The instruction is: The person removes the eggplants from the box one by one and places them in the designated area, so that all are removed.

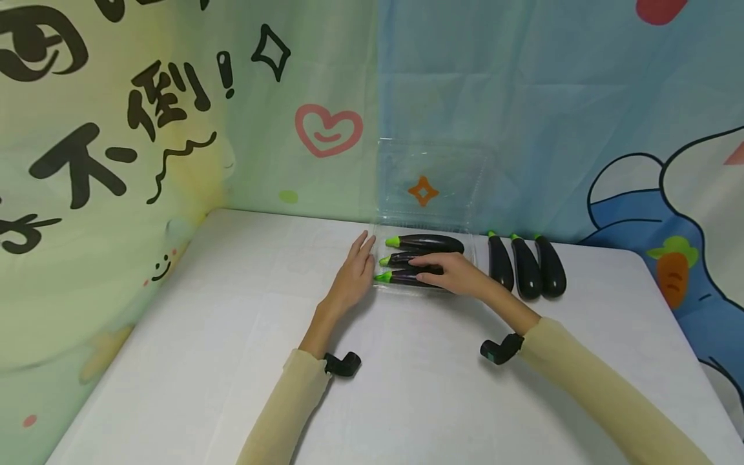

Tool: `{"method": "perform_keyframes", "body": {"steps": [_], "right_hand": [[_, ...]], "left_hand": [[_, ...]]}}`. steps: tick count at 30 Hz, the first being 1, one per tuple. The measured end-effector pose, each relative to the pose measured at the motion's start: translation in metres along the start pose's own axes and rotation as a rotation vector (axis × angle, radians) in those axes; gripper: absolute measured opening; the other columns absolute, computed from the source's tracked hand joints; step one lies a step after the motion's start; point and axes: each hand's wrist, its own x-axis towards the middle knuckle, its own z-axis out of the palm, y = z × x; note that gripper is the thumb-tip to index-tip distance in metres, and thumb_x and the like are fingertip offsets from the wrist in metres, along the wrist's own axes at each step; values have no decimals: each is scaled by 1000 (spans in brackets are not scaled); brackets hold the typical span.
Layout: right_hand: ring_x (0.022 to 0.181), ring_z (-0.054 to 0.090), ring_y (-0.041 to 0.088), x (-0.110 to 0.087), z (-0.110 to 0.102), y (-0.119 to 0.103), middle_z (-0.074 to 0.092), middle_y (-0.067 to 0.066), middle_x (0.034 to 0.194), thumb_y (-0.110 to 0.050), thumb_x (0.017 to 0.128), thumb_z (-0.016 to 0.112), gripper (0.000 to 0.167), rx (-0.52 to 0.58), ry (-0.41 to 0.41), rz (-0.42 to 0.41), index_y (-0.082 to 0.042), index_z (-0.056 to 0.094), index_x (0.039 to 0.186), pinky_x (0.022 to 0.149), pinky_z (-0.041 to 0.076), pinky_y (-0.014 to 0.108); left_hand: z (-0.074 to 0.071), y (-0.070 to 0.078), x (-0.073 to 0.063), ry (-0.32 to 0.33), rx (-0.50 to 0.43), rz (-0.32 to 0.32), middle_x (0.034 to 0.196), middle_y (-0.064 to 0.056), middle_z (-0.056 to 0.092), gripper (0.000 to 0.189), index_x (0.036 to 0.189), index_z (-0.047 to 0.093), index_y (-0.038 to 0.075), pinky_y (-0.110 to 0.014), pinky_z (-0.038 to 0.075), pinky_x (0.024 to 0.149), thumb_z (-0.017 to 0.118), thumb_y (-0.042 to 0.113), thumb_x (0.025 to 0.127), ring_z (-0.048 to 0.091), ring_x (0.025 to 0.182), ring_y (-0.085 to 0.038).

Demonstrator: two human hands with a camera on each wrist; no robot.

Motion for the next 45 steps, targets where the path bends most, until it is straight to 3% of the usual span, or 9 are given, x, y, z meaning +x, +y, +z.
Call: {"method": "perform_keyframes", "body": {"steps": [11,16,25,35,45], "right_hand": [[125,57,32,7,1,4,60,14,135,-30,91,68,47,25,-66,55,-12,60,134,97,51,48],[118,62,32,10,3,5,63,16,130,-25,90,69,45,18,-67,19,-8,62,131,90,55,45],[122,59,34,10,4,5,62,17,132,-24,91,67,44,-14,-89,14,-7,62,131,98,50,49],[121,59,34,14,4,4,59,18,135,-22,91,67,47,-54,-128,17,-8,58,135,96,51,46],[123,58,34,17,6,0,59,17,134,-21,91,68,47,-63,-130,45,-8,58,134,97,50,47]], "left_hand": [[2,0,0,-1,12,-2,162,-3,23,48,151,34,11,-43,31,118,34,19,104,30,147,-24],[2,-2,0,4,12,-1,162,-3,23,48,151,34,11,-43,32,117,34,18,104,31,146,-24],[4,-1,0,4,10,4,162,-5,23,48,151,34,11,-45,32,117,34,18,104,31,146,-25],[2,0,0,17,2,24,161,-10,25,48,151,35,9,-47,34,116,34,17,103,32,146,-28],[4,0,1,10,13,0,162,-6,23,48,151,34,9,-44,32,117,34,17,104,30,147,-25]]}}
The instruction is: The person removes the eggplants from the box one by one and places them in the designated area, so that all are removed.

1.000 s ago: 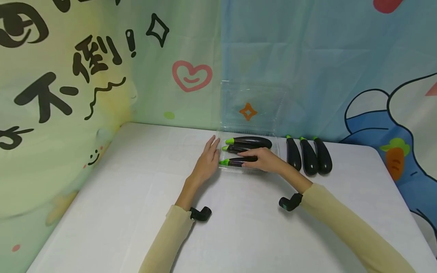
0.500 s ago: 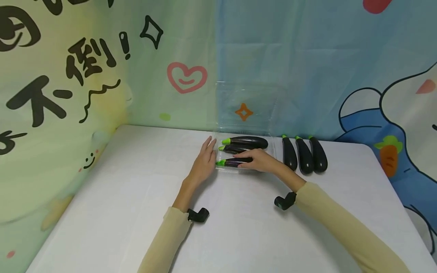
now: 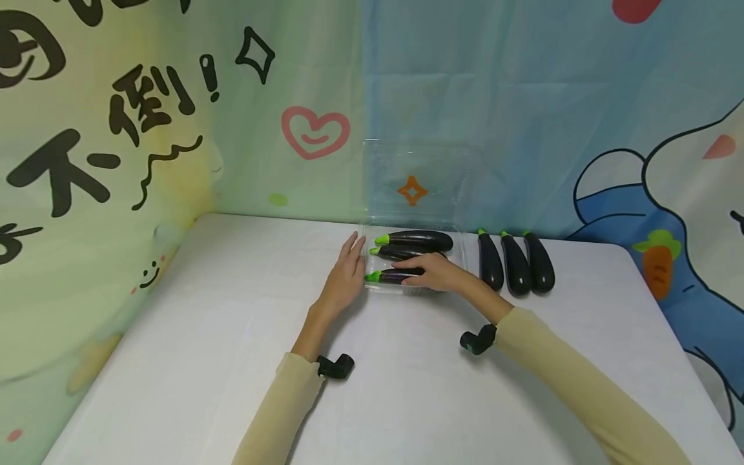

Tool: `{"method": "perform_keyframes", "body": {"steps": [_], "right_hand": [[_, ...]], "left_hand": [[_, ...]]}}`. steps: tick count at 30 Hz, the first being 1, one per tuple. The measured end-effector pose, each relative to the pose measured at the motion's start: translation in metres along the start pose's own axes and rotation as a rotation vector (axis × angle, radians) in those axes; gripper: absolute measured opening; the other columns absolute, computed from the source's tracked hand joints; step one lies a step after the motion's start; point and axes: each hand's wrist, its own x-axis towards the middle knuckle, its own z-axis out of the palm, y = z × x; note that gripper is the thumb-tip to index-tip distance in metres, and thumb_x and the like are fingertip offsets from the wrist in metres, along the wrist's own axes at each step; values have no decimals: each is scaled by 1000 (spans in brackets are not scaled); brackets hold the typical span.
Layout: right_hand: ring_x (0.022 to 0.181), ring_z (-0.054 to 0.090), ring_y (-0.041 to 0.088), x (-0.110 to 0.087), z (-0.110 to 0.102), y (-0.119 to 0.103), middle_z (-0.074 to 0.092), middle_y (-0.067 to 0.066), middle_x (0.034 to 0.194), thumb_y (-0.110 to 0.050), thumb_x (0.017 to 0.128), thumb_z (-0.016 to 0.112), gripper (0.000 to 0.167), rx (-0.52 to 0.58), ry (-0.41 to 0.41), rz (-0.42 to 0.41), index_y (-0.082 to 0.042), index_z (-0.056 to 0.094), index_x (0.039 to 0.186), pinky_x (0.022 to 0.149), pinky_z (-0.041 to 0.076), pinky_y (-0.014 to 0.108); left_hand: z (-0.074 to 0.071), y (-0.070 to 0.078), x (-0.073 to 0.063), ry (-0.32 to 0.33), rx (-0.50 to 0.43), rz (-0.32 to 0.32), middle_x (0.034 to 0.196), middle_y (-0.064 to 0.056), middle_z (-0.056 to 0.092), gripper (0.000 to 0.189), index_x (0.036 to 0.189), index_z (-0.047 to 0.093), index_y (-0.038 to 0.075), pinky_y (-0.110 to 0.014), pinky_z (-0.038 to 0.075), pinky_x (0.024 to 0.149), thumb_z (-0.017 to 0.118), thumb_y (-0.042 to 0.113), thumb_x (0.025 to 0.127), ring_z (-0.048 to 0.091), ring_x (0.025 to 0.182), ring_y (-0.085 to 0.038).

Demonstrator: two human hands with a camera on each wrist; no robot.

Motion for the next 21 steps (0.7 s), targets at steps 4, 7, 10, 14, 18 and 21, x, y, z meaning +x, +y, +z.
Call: {"method": "perform_keyframes", "body": {"steps": [4,7,10,14,18,21], "right_hand": [[124,57,34,0,2,-1,59,17,134,-20,91,68,46,44,23,9,-7,59,133,99,49,47],[126,56,35,-1,4,0,60,17,134,-20,91,67,44,91,46,18,-7,60,132,100,49,48],[126,56,34,-2,7,1,60,17,134,-19,90,68,43,123,69,10,-7,61,131,100,49,48],[125,56,36,-4,10,3,60,19,134,-18,90,68,44,114,112,-40,-5,61,131,100,49,48],[125,54,40,-4,11,4,58,23,135,-17,89,68,45,61,179,-79,-5,60,132,100,47,53],[125,53,42,-6,13,3,56,25,136,-18,89,68,47,22,233,-75,-5,59,133,101,45,56]], "left_hand": [[1,-1,0,5,3,2,161,-6,24,48,151,34,10,-45,32,117,34,17,104,31,146,-26],[1,-2,0,15,2,7,161,-7,24,48,151,34,9,-46,33,116,34,16,104,31,146,-26],[1,-2,1,21,1,6,161,-8,24,48,151,34,9,-46,33,116,34,16,104,31,146,-27],[1,-1,0,22,-5,1,161,-9,24,48,151,34,9,-46,33,117,34,17,104,31,146,-27],[0,0,-1,22,-13,-3,162,-8,23,48,151,34,9,-45,32,117,34,18,104,30,147,-27],[0,0,0,22,-23,-2,162,-9,23,48,151,33,8,-44,31,118,34,17,104,28,147,-26]]}}
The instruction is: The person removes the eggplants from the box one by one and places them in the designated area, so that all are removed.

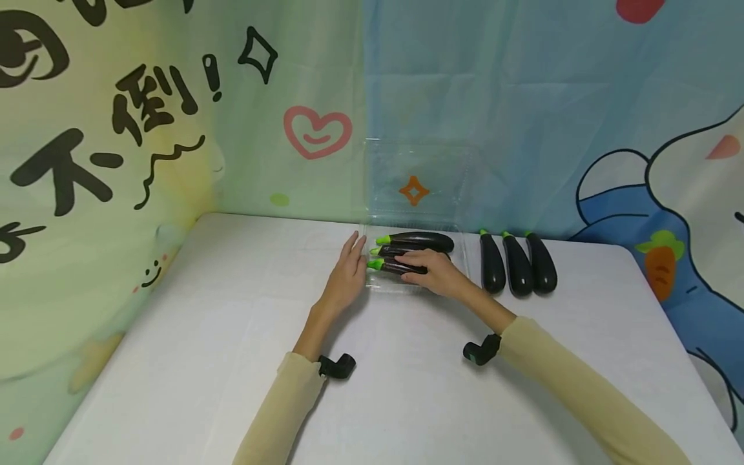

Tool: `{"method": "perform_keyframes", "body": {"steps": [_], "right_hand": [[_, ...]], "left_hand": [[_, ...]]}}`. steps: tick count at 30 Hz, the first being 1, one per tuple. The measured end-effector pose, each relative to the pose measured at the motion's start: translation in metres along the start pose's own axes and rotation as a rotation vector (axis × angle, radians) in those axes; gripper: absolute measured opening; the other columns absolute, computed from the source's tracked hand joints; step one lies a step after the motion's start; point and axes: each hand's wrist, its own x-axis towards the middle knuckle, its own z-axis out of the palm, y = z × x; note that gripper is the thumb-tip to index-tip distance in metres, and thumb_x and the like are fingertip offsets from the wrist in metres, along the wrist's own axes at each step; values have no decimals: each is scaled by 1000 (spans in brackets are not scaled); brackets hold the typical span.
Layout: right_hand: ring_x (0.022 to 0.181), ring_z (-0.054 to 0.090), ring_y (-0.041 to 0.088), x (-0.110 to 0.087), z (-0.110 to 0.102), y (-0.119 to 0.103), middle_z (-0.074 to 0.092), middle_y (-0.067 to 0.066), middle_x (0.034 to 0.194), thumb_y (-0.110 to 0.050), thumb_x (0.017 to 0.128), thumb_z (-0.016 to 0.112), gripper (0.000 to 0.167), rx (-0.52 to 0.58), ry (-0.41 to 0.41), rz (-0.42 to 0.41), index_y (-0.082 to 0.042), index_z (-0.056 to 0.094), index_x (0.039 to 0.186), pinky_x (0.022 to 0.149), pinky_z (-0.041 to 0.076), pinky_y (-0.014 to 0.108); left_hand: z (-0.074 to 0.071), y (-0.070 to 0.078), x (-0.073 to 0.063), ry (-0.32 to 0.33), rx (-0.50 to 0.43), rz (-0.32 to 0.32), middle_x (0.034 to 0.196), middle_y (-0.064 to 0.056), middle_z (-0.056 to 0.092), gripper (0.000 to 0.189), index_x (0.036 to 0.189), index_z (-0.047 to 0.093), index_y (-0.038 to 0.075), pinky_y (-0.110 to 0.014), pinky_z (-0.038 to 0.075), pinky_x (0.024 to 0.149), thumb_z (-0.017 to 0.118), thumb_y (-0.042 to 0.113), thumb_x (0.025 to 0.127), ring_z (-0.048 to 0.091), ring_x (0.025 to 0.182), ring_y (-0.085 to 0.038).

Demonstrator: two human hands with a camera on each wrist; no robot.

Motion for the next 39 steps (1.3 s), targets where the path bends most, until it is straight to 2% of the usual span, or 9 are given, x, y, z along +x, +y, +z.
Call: {"method": "perform_keyframes", "body": {"steps": [6,10,14,20,25,31,34,39], "right_hand": [[124,53,40,-2,1,-4,58,21,134,-21,89,69,47,-11,133,33,-8,60,133,101,44,56],[113,60,34,-3,2,-5,63,18,126,-21,87,72,46,-15,217,26,-10,62,131,89,52,49],[106,63,31,-2,3,-4,64,15,121,-21,86,73,45,-24,281,-2,-10,64,128,77,53,43],[110,60,29,-2,1,-3,64,11,124,-24,88,72,44,13,366,53,-14,63,130,75,51,42],[109,59,32,-2,-1,-5,64,13,123,-23,89,70,44,58,414,82,-13,62,131,78,51,45],[104,60,32,-6,-5,-16,62,16,124,-21,90,69,45,82,482,121,-9,61,132,71,49,41],[105,60,33,-11,-9,-26,59,17,127,-20,90,68,47,91,478,150,-9,58,135,72,49,42],[106,56,31,-29,-17,-38,54,13,135,-16,90,63,52,118,426,232,-13,52,141,75,48,40]], "left_hand": [[-1,0,1,14,-11,21,160,-12,25,48,150,35,5,-45,31,118,34,16,103,29,147,-27],[-2,0,0,8,-12,20,161,-11,24,48,150,35,5,-45,31,118,33,18,104,29,147,-27],[-2,1,-1,1,-12,0,161,-9,24,48,151,34,8,-45,30,118,32,18,104,29,147,-26],[-3,1,-2,4,-5,-13,161,-8,24,48,151,34,9,-45,32,117,34,16,104,30,147,-27],[-4,3,-3,-7,-3,-23,162,-5,22,48,151,33,10,-46,32,117,32,18,104,29,147,-26],[-5,4,-3,-17,1,-27,163,-4,21,48,152,33,11,-46,33,116,31,19,105,29,147,-26],[-5,3,-3,-13,-5,-22,162,-7,21,48,152,32,10,-47,33,116,31,19,105,29,147,-27],[-4,3,-3,-15,-8,-20,162,-8,22,48,152,33,10,-46,32,117,32,17,104,29,147,-27]]}}
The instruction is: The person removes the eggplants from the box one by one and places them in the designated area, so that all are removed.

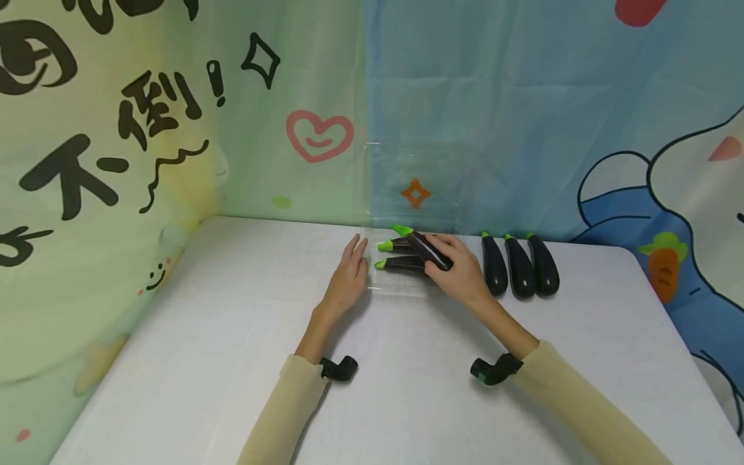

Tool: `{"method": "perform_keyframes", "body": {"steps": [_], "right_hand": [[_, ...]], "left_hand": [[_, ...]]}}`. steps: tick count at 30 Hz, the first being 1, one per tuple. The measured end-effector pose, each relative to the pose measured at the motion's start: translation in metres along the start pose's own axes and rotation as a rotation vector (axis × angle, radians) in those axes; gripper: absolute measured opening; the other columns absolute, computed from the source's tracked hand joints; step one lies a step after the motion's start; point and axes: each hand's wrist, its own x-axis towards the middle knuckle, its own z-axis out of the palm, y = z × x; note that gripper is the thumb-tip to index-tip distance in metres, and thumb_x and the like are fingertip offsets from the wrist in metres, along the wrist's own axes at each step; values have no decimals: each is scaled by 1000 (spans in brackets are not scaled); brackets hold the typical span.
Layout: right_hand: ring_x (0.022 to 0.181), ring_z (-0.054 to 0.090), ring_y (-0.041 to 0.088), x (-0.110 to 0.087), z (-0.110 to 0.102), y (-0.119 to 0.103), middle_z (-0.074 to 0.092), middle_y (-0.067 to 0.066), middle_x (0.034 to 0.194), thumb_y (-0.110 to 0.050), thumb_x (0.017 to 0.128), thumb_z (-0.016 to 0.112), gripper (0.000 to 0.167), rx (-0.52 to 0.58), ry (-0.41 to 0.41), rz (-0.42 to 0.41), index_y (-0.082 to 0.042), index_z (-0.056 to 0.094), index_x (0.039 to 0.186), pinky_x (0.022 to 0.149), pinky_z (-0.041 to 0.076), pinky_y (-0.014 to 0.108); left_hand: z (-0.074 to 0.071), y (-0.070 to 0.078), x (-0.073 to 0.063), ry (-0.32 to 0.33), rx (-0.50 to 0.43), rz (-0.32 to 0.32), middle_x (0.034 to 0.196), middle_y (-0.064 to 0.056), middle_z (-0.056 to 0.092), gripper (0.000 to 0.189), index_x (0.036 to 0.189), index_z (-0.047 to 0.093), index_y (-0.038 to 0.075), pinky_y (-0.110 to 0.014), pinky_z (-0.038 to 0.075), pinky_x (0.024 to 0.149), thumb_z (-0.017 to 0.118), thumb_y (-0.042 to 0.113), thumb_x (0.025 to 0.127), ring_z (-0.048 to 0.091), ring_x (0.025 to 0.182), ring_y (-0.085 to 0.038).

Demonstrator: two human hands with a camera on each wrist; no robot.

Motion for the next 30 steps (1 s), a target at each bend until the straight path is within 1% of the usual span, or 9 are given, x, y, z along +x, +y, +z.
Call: {"method": "perform_keyframes", "body": {"steps": [4,7,9,12,16,19,21,27,30], "right_hand": [[112,57,34,-17,-12,0,55,13,138,-15,89,63,52,2,-9,29,-13,53,140,78,49,44],[124,53,36,-30,-21,2,54,15,141,-17,90,65,50,5,-2,42,-14,54,139,83,51,47],[127,52,37,-38,-26,5,52,16,143,-18,92,64,50,12,1,39,-14,53,140,83,52,44],[121,54,32,-49,-33,10,51,15,143,-21,95,61,50,1,7,23,-14,49,143,78,51,30],[104,57,17,-62,-43,14,51,13,141,-23,98,57,50,-30,24,20,-12,46,146,72,47,14],[91,60,4,-72,-50,16,49,15,140,-22,99,54,50,-13,30,53,-8,44,146,70,51,13],[81,61,2,-77,-54,16,48,17,138,-21,100,53,51,7,18,84,-7,41,147,66,53,15],[83,63,12,-93,-61,12,45,18,139,-24,100,52,52,-18,37,163,-9,40,149,66,51,15],[90,57,1,-102,-63,14,47,18,139,-22,98,56,52,-38,94,180,-9,44,146,67,48,11]], "left_hand": [[3,-1,0,-6,5,0,162,-7,22,48,151,33,9,-46,32,117,32,17,104,29,147,-27],[4,-1,0,-5,2,3,162,-8,22,48,151,34,8,-47,33,116,33,18,104,30,147,-28],[5,-2,0,-5,-2,4,162,-9,22,48,151,34,8,-48,33,116,33,18,104,30,146,-28],[6,-2,0,-3,-5,2,162,-9,23,48,151,34,8,-48,33,116,33,18,104,30,146,-28],[6,-2,1,-6,2,1,162,-8,23,48,151,34,9,-47,32,117,33,17,104,30,147,-27],[6,-1,1,-10,6,6,162,-8,22,48,151,33,9,-47,33,116,33,17,104,30,146,-28],[5,0,1,-7,0,2,162,-8,22,48,151,33,10,-48,33,116,33,17,104,31,146,-28],[1,0,1,-7,-12,-10,162,-6,21,48,152,33,10,-49,33,116,31,20,104,30,147,-27],[1,0,1,-9,-7,-10,162,-5,21,49,152,32,10,-50,33,115,31,21,104,30,147,-27]]}}
